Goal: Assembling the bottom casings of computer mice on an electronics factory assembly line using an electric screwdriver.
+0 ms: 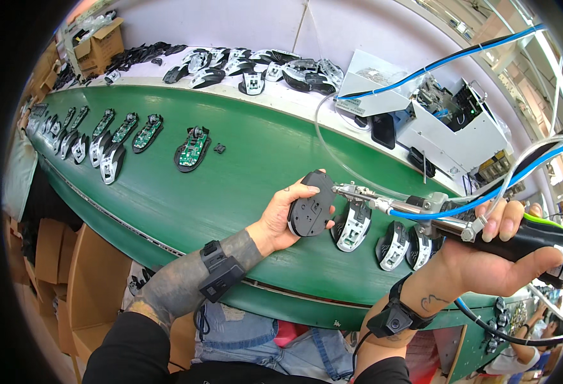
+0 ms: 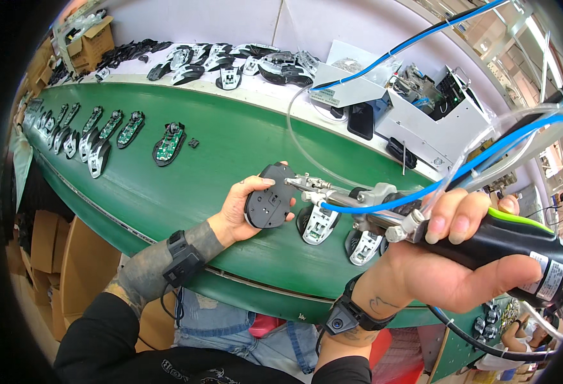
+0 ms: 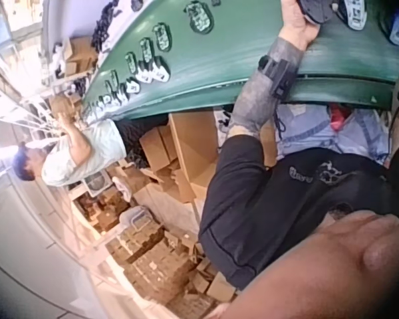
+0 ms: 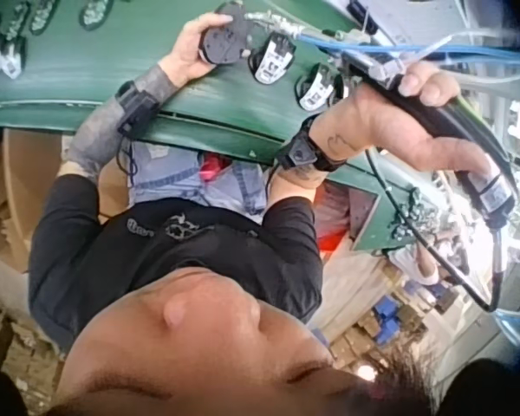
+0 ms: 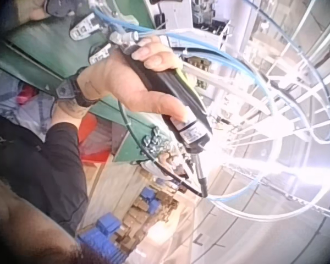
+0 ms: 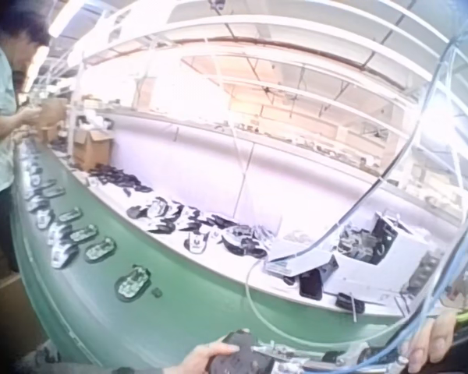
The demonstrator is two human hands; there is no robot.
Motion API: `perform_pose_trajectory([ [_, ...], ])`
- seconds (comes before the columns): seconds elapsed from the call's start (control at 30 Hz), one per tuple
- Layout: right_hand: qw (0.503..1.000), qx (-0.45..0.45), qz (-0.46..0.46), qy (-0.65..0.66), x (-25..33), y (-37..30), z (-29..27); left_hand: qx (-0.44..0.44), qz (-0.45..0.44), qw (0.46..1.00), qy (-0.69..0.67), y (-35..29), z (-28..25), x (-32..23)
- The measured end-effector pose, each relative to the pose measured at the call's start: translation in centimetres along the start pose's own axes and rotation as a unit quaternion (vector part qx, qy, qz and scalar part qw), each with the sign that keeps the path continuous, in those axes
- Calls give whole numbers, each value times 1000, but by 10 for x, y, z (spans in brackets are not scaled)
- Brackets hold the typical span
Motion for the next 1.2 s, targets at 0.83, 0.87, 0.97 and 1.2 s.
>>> perform_pose_trajectory([
  [0.83, 998, 46, 25, 27, 3, 2, 6, 19, 31, 999, 0, -6, 1, -1],
  [0.87, 996, 57, 32, 54, 9, 3, 4, -26, 29, 999, 8, -4, -5, -2],
  [0.97, 991, 77, 71, 83, 13, -2, 6, -18, 53, 998, -10, 2, -7, -3],
  [1.2, 981, 107, 122, 103, -2, -22, 38, -11, 3, 999, -34, 1, -7, -2],
])
Point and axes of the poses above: each hand's wrist, its own y-axis towards the middle knuckle, its own z-axis out of the palm, x = y × z, the point moved 3 cm from there along y, towards the middle knuckle
